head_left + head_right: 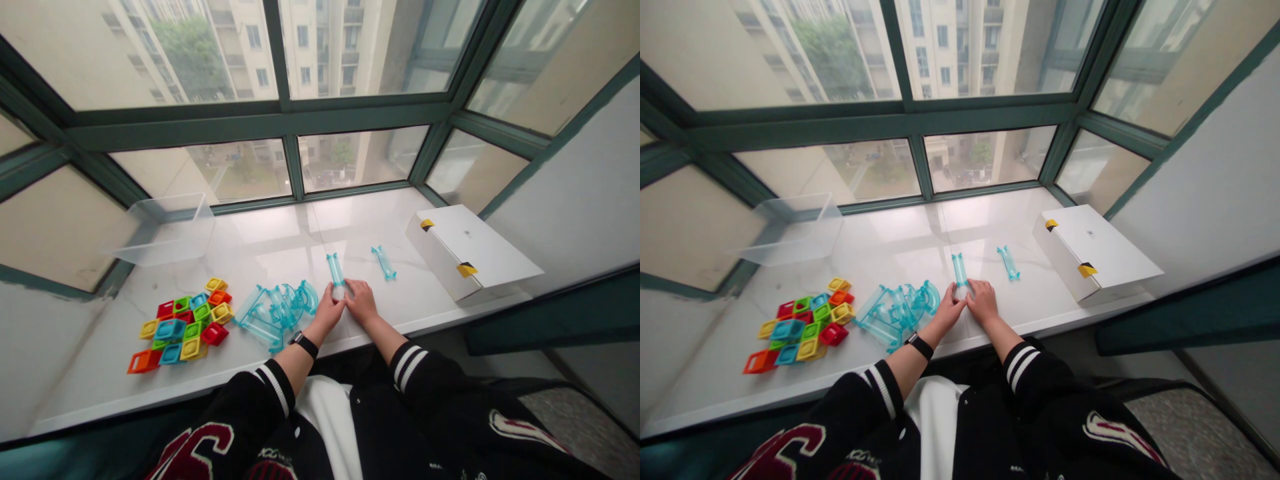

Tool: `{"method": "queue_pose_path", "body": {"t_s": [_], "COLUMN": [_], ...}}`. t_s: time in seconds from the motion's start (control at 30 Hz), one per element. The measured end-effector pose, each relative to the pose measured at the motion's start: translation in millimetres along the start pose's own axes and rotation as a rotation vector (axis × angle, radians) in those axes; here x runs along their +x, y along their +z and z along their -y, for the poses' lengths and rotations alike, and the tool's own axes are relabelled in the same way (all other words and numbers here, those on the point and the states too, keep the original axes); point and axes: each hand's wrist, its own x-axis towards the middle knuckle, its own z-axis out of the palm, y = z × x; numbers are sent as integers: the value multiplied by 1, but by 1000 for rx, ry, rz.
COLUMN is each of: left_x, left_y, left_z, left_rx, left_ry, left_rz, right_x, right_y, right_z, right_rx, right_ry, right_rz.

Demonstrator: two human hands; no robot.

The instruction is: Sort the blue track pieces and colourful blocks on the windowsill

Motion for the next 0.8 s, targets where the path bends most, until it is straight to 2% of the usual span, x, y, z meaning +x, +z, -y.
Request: {"method": "queue_pose_path", "body": {"t_s": [0.8], "left_x": [-1], "left_y": [-2], "left_z": [-3], "left_rx": [26], "left_ry": [0], "left_rz": [10], "right_x": [0], "right_y": [0], "right_z": [1], "right_rx": [28], "right_ry": [9], "right_rz": [-5]}}
